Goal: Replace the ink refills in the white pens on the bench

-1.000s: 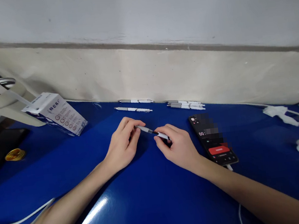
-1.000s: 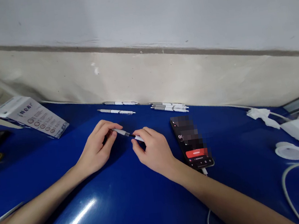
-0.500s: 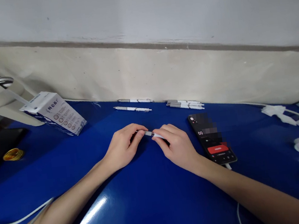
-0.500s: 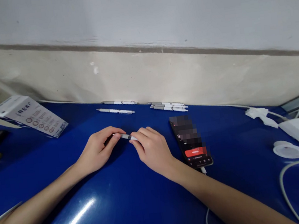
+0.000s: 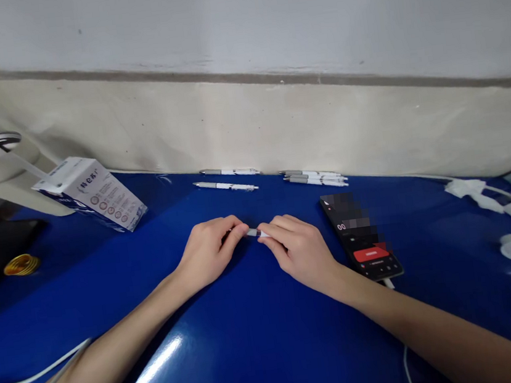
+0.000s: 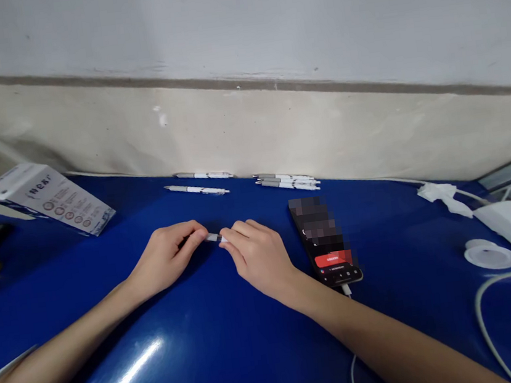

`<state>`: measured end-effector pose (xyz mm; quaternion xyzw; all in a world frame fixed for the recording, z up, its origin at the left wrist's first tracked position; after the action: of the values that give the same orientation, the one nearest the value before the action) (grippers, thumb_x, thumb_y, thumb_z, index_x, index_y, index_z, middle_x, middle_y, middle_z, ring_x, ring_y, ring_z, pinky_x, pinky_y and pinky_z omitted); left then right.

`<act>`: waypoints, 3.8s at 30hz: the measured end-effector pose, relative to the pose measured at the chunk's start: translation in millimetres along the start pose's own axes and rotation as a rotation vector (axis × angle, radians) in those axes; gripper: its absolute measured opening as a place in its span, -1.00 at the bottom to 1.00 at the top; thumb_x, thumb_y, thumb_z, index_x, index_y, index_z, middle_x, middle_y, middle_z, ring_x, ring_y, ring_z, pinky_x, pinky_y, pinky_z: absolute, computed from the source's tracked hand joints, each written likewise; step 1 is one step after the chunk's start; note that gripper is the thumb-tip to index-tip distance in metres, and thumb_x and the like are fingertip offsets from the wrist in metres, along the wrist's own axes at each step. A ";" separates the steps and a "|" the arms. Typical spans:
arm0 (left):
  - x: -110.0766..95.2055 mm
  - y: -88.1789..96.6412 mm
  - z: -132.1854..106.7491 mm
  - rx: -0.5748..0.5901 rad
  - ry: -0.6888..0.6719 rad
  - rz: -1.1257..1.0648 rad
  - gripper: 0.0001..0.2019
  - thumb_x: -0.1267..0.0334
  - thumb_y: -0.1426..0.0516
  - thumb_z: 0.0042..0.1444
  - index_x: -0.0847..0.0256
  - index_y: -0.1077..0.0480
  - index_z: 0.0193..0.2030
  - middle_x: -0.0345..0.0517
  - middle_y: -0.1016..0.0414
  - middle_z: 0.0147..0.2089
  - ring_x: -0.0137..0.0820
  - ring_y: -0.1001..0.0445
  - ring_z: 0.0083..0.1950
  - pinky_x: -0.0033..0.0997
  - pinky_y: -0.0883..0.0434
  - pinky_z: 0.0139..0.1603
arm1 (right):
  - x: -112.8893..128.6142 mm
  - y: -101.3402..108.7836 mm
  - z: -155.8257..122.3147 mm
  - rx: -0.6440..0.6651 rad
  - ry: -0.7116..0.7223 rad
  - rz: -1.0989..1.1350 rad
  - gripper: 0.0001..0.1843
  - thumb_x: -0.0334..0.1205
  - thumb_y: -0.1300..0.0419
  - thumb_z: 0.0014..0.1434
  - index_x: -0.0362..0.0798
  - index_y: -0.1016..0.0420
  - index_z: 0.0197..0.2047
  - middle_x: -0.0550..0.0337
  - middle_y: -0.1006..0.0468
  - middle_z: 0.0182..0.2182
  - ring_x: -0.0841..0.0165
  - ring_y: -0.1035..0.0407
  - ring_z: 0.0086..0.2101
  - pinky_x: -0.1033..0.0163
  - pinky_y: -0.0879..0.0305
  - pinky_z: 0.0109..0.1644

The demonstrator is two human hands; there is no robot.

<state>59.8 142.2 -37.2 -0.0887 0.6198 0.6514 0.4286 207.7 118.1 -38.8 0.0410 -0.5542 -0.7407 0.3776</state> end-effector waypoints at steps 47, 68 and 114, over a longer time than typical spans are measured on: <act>5.6 3.2 -1.1 -0.085 0.086 -0.082 -0.79 0.11 0.00 0.30 0.13 -0.40 -0.14 -0.19 -0.45 -0.29 -0.41 -0.41 -0.30 -0.41 -0.30 -0.31 | -2.6 1.3 0.9 -0.029 -0.099 0.046 -0.74 -0.23 0.02 0.33 -0.06 -0.49 -0.14 0.20 -0.40 -0.41 0.45 -0.25 -0.44 0.32 -0.15 -0.34; 3.8 1.0 0.8 -0.026 0.049 -0.061 -0.78 0.15 0.01 0.31 0.17 -0.40 -0.23 -0.23 -0.42 -0.35 -0.43 -0.38 -0.30 -0.40 -0.26 -0.26 | -3.3 0.7 0.3 -0.022 -0.086 0.047 -0.74 -0.24 0.02 0.33 -0.07 -0.49 -0.16 0.23 -0.35 -0.43 0.46 -0.20 -0.45 0.32 -0.12 -0.35; 0.5 6.0 -0.4 -0.094 -0.008 -0.039 -0.78 0.17 0.01 0.31 0.17 -0.41 -0.22 -0.16 -0.45 -0.31 -0.38 -0.38 -0.26 -0.37 -0.29 -0.25 | -3.3 1.8 0.8 -0.028 -0.107 0.061 -0.76 -0.21 0.01 0.34 -0.05 -0.48 -0.14 0.19 -0.44 -0.37 0.44 -0.26 -0.42 0.31 -0.16 -0.31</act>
<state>55.3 142.9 -33.3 -0.1182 0.5849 0.6717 0.4390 210.7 120.5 -38.1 -0.0210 -0.5642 -0.7376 0.3703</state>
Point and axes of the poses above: each hand's wrist, its own z-axis towards the middle knuckle, its own y-axis out of the back of the hand, x = y × z, the point moved 6 cm from there along z, towards the middle knuckle
